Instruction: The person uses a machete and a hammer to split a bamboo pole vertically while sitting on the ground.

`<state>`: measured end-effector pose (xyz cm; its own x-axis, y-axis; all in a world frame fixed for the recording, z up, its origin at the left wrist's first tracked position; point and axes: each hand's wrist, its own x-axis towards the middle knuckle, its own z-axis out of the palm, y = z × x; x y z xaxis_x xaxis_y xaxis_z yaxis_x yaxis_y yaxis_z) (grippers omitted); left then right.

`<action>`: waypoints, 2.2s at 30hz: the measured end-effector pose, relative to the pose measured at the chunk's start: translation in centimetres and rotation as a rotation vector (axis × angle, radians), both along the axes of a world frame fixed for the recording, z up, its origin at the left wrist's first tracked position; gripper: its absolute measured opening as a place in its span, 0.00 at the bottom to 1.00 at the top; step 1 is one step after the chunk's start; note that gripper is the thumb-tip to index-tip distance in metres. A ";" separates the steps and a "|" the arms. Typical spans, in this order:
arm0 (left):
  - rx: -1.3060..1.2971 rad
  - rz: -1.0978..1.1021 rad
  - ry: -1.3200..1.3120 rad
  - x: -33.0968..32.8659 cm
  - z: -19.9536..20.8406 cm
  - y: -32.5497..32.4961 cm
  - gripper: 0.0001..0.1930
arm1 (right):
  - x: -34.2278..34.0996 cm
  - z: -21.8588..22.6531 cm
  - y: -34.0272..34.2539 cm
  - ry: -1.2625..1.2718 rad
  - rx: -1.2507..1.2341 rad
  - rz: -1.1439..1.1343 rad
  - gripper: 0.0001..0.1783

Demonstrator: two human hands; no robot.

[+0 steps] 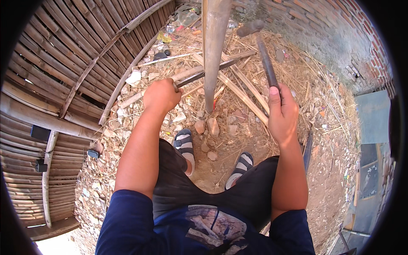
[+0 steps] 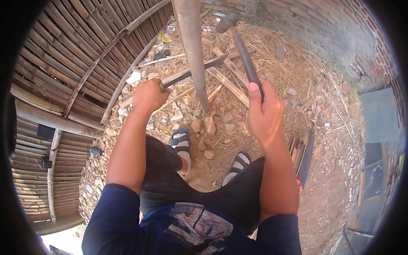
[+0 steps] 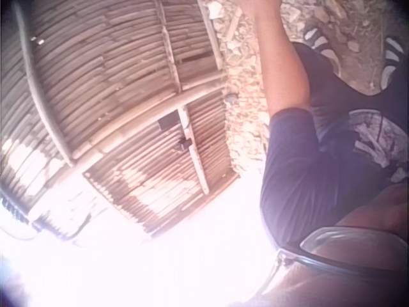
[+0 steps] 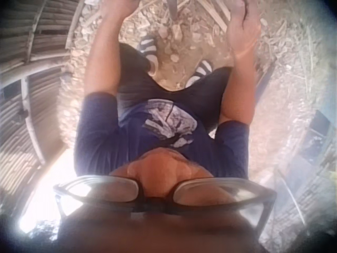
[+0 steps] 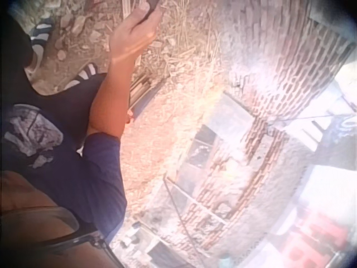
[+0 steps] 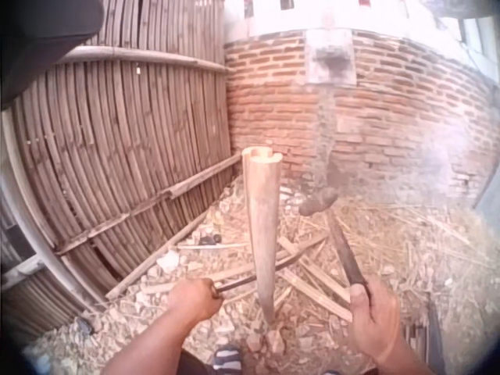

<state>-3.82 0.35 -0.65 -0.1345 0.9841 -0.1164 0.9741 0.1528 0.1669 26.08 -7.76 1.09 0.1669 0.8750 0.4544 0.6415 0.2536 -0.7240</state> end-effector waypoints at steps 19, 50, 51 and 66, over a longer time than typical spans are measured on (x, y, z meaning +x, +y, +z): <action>0.049 0.006 0.006 0.0 -0.7 0.4 0.20 | -0.7 -1.0 0.9 -0.036 0.071 0.013 0.18; 0.071 -0.037 0.029 0.3 -0.7 0.0 0.19 | -0.1 -3.5 2.4 -0.117 -0.210 0.031 0.20; 0.058 -0.047 0.034 0.6 -0.4 -0.3 0.19 | -0.2 -3.9 2.4 -0.166 -0.351 0.051 0.20; 0.010 -0.014 0.047 0.9 0.2 0.0 0.21 | 0.6 -5.2 2.9 -0.255 -0.271 0.014 0.20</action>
<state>-2.89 0.37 -0.49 -0.1255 0.9870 -0.1002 0.9830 0.1374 0.1220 26.69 -4.87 -4.07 0.0656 0.9706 0.2315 0.8077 0.0846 -0.5834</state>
